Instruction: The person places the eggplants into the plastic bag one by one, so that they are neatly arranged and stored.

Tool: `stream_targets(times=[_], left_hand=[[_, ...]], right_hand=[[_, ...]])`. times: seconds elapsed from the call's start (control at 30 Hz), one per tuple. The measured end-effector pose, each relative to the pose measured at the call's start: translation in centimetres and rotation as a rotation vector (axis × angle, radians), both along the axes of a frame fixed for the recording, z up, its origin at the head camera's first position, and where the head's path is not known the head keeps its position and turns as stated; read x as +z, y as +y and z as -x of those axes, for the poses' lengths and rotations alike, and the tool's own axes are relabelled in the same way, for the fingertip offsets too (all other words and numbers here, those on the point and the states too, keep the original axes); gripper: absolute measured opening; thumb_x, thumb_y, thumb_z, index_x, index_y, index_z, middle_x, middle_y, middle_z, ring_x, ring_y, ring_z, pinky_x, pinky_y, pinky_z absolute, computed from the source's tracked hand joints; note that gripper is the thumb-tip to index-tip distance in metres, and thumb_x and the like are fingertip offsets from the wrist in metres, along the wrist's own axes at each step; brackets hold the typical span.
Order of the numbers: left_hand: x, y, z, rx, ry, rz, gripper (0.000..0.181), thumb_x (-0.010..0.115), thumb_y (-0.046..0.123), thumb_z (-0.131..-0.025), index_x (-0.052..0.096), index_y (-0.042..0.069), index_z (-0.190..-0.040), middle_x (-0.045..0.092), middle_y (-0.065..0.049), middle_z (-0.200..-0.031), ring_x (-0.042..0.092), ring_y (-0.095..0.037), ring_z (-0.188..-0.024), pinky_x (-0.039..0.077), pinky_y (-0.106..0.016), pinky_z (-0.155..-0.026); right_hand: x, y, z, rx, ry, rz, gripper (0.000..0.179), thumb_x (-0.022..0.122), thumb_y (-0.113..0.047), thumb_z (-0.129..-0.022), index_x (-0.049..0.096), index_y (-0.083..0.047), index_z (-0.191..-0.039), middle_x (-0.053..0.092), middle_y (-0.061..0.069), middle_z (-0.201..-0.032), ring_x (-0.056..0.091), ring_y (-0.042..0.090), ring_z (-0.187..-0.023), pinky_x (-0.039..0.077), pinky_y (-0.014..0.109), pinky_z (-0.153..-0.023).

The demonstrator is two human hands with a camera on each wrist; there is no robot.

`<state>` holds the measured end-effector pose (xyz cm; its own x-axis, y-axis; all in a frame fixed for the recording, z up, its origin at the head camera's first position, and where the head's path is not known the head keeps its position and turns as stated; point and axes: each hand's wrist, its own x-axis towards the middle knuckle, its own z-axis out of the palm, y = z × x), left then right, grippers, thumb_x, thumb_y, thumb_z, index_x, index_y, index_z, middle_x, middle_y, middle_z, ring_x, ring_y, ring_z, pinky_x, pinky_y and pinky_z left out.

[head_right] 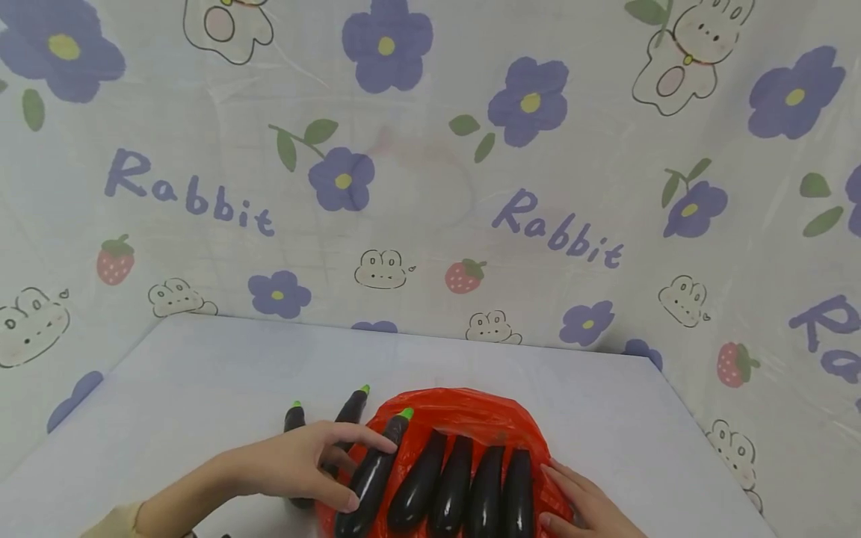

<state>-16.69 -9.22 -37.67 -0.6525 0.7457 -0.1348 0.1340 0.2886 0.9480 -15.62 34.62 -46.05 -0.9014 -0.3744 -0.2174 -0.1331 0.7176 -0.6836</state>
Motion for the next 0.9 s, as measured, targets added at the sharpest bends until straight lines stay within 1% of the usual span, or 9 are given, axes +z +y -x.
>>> stream_targets(times=[0.1,0.2,0.33,0.4,0.5,0.63,0.73,0.9], left_hand=[[-0.2,0.1,0.4,-0.019,-0.004,0.017,0.052,0.075,0.010,-0.084,0.061,0.031,-0.130,0.066,0.003,-0.112,0.067,-0.018,-0.095,0.050,-0.040,-0.088],[-0.3,0.2,0.8,-0.056,-0.008,0.040,0.051,0.074,0.009,-0.084,0.062,0.028,-0.129,0.063,0.003,-0.117,0.067,-0.017,-0.095,0.051,-0.038,-0.088],[-0.4,0.7,1.2,-0.089,-0.033,0.085,0.050,0.075,0.008,-0.084,0.064,0.027,-0.129,0.058,0.004,-0.122,0.065,-0.019,-0.093,0.052,-0.037,-0.083],[-0.4,0.9,1.4,-0.095,-0.043,0.109,0.050,0.076,0.008,-0.083,0.064,0.026,-0.128,0.057,0.004,-0.123,0.063,-0.021,-0.093,0.052,-0.037,-0.080],[-0.4,1.3,1.6,-0.094,-0.039,0.138,0.050,0.076,0.008,-0.083,0.065,0.024,-0.129,0.055,0.004,-0.124,0.059,-0.022,-0.097,0.052,-0.038,-0.079],[-0.5,1.4,2.0,-0.068,-0.002,0.164,0.049,0.076,0.009,-0.084,0.064,0.027,-0.128,0.054,0.005,-0.126,0.053,-0.021,-0.108,0.050,-0.044,-0.088],[-0.7,1.4,2.3,-0.043,0.024,0.166,0.050,0.076,0.009,-0.083,0.064,0.028,-0.128,0.056,0.006,-0.126,0.053,-0.021,-0.110,0.048,-0.049,-0.092],[-1.4,1.6,2.8,-0.002,0.057,0.190,0.053,0.078,0.011,-0.081,0.064,0.028,-0.129,0.058,0.003,-0.125,0.054,-0.024,-0.112,0.046,-0.055,-0.094]], right_hand=[[0.0,0.0,0.1,0.011,0.009,0.004,0.074,0.062,-0.038,-0.096,0.031,-0.001,-0.152,0.026,0.030,-0.153,0.028,0.057,-0.131,0.038,0.071,-0.091],[0.0,0.1,0.1,0.020,0.021,0.003,0.073,0.062,-0.037,-0.096,0.032,-0.001,-0.152,0.026,0.030,-0.152,0.028,0.057,-0.131,0.038,0.071,-0.091],[-0.1,0.2,0.1,0.016,0.024,-0.002,0.074,0.062,-0.038,-0.095,0.032,0.000,-0.152,0.027,0.030,-0.152,0.029,0.057,-0.131,0.038,0.071,-0.091],[-0.1,0.2,0.1,0.013,0.021,-0.003,0.074,0.062,-0.038,-0.095,0.032,-0.001,-0.152,0.027,0.030,-0.152,0.029,0.057,-0.130,0.038,0.071,-0.091],[-0.2,0.3,0.1,0.013,0.019,0.001,0.074,0.062,-0.038,-0.095,0.032,-0.001,-0.152,0.026,0.030,-0.152,0.029,0.057,-0.131,0.038,0.071,-0.091],[-0.3,0.2,0.1,0.015,0.018,0.003,0.073,0.062,-0.037,-0.096,0.032,-0.001,-0.152,0.026,0.030,-0.153,0.028,0.057,-0.131,0.037,0.072,-0.091],[-0.3,0.2,0.1,0.018,0.019,0.004,0.073,0.062,-0.037,-0.096,0.032,-0.001,-0.152,0.026,0.029,-0.153,0.029,0.056,-0.131,0.037,0.071,-0.091],[-0.2,0.2,0.0,0.001,0.016,-0.007,0.074,0.062,-0.039,-0.096,0.032,-0.002,-0.152,0.027,0.029,-0.153,0.029,0.055,-0.131,0.038,0.071,-0.091]])
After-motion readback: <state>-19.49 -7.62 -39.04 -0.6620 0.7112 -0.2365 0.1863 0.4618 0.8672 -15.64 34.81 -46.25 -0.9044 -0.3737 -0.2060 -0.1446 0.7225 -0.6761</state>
